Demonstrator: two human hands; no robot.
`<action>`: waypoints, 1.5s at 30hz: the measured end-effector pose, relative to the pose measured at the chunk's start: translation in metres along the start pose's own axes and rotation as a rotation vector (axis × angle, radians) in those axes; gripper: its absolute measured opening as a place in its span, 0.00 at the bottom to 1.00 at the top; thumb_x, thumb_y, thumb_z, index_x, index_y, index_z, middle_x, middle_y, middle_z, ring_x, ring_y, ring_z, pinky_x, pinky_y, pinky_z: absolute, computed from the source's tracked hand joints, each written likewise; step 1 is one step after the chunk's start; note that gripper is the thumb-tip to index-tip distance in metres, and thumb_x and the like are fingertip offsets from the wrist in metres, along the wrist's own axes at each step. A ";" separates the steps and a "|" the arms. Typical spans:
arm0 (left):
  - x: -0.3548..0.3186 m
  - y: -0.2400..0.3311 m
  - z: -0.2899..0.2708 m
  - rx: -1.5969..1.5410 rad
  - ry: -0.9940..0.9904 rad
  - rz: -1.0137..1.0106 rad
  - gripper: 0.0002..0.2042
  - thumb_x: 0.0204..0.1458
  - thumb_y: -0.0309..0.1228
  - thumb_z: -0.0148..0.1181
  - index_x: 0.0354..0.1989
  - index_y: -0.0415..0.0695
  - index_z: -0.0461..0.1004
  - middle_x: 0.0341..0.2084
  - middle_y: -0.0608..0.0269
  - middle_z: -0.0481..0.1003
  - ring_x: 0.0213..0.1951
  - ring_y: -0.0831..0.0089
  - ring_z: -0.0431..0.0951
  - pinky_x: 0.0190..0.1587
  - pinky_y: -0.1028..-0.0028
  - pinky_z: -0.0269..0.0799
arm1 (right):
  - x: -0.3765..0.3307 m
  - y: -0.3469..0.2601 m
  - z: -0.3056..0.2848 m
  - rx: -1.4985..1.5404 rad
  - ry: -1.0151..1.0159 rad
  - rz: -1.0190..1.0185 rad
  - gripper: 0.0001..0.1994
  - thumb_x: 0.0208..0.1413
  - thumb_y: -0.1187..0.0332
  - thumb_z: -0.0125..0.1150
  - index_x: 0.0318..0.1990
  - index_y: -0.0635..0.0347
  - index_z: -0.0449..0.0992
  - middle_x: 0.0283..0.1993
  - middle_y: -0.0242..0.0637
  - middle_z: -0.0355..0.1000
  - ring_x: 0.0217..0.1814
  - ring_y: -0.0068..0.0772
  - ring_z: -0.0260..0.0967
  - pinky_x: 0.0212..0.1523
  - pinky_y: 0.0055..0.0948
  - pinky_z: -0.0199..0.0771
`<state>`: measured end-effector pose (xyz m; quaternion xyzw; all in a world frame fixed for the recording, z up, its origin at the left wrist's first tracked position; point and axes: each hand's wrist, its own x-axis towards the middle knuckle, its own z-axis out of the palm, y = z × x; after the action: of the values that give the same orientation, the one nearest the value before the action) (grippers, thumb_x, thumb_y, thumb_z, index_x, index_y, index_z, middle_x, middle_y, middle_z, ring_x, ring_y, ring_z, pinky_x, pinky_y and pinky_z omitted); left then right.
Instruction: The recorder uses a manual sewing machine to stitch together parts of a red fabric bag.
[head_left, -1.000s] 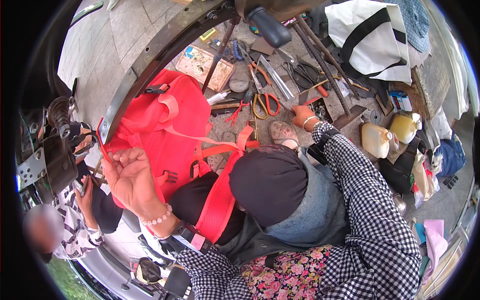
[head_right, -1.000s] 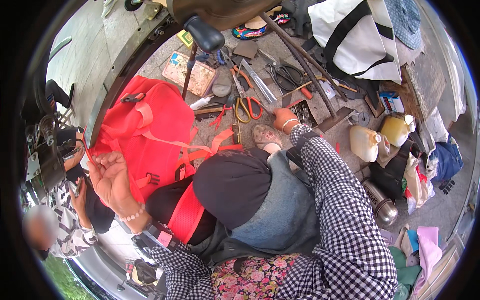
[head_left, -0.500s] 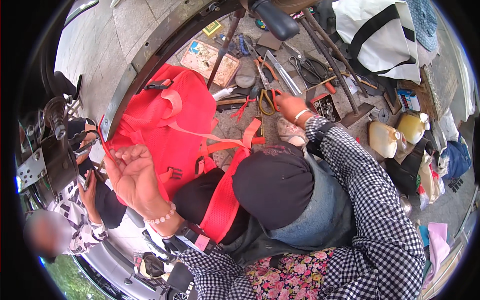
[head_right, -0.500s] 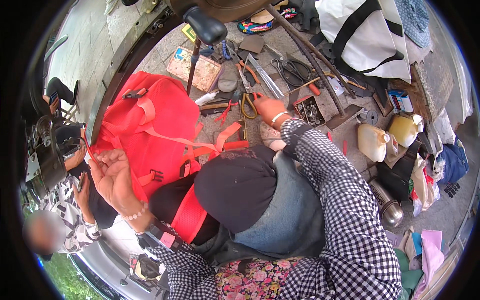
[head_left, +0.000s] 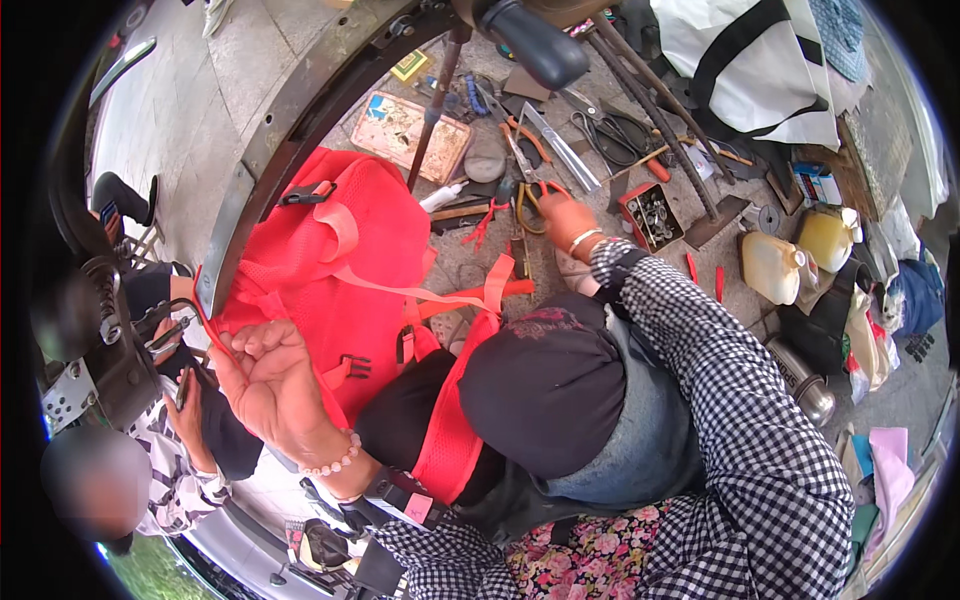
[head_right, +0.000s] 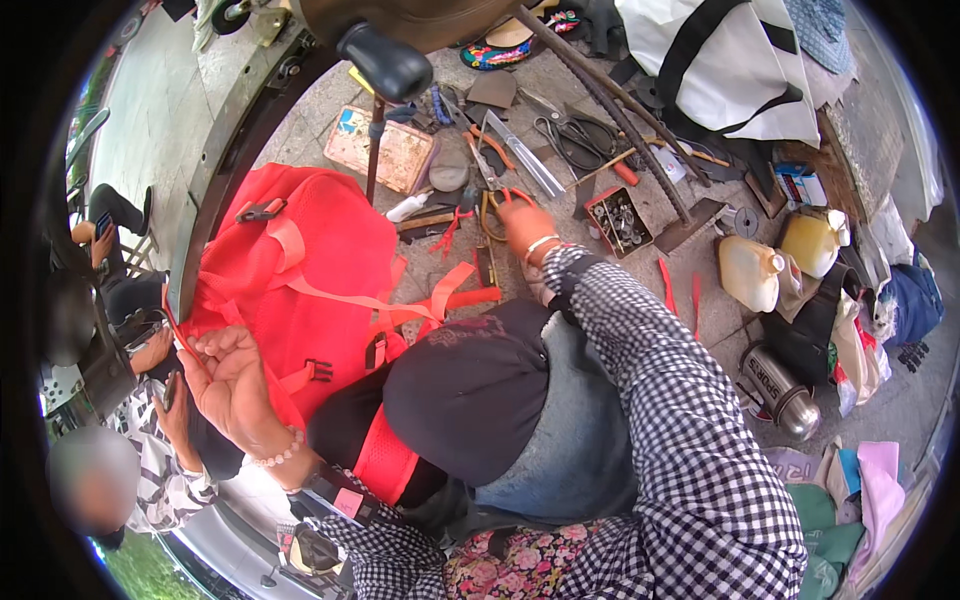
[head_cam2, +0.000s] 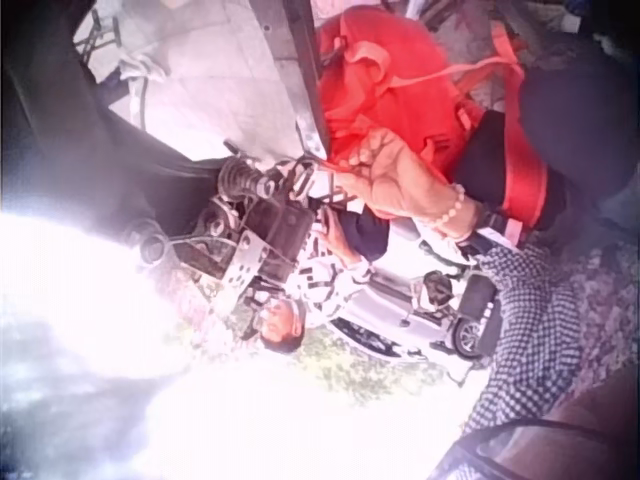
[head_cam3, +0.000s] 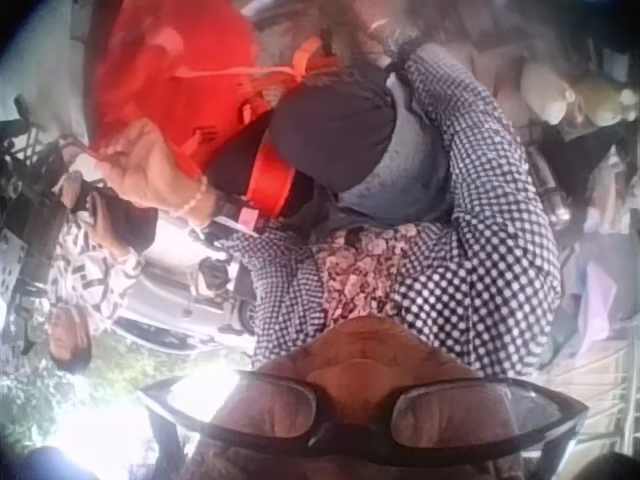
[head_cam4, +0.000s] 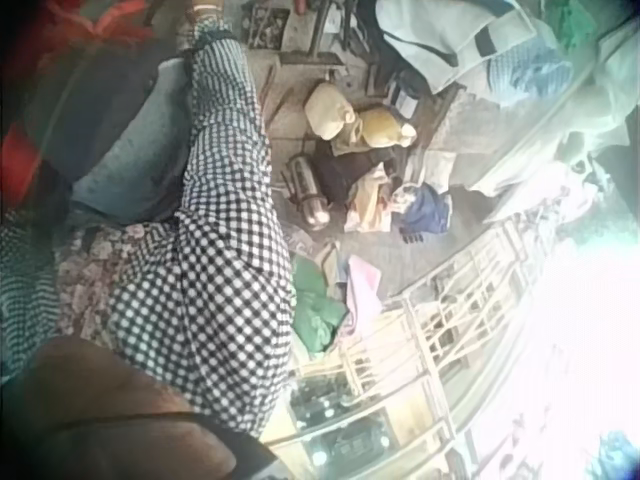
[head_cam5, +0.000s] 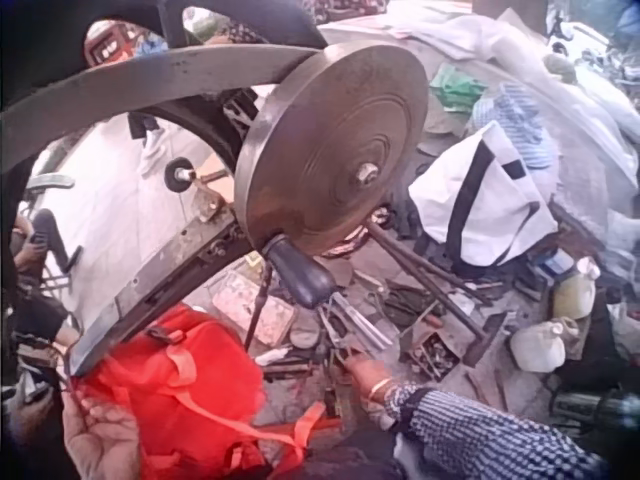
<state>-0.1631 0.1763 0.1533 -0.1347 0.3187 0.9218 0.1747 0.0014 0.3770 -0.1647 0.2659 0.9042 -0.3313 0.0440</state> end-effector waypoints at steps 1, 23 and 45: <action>0.001 0.000 -0.001 -0.010 -0.007 -0.007 0.07 0.43 0.28 0.53 0.27 0.39 0.62 0.21 0.64 0.60 0.24 0.74 0.58 0.30 0.74 0.54 | -0.003 0.011 -0.007 0.012 0.105 0.082 0.05 0.41 0.72 0.47 0.28 0.59 0.67 0.30 0.44 0.66 0.31 0.45 0.66 0.29 0.39 0.66; 0.013 -0.009 -0.018 -0.193 -0.151 0.019 0.10 0.45 0.36 0.51 0.23 0.42 0.70 0.18 0.62 0.71 0.24 0.72 0.70 0.29 0.73 0.65 | -0.062 -0.093 -0.233 1.214 -0.162 -0.144 0.07 0.43 0.77 0.52 0.32 0.61 0.63 0.29 0.34 0.64 0.27 0.25 0.65 0.27 0.24 0.69; -0.129 0.056 0.003 1.007 -0.137 0.328 0.12 0.49 0.31 0.47 0.39 0.37 0.64 0.25 0.57 0.68 0.27 0.73 0.71 0.27 0.75 0.67 | -0.072 -0.324 -0.209 0.625 -0.214 -0.626 0.05 0.38 0.77 0.57 0.23 0.59 0.67 0.24 0.31 0.64 0.21 0.21 0.61 0.20 0.18 0.60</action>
<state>-0.0703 0.1063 0.2325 0.0780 0.7265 0.6766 0.0918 -0.0818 0.2674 0.2022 -0.0554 0.7880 -0.6113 -0.0474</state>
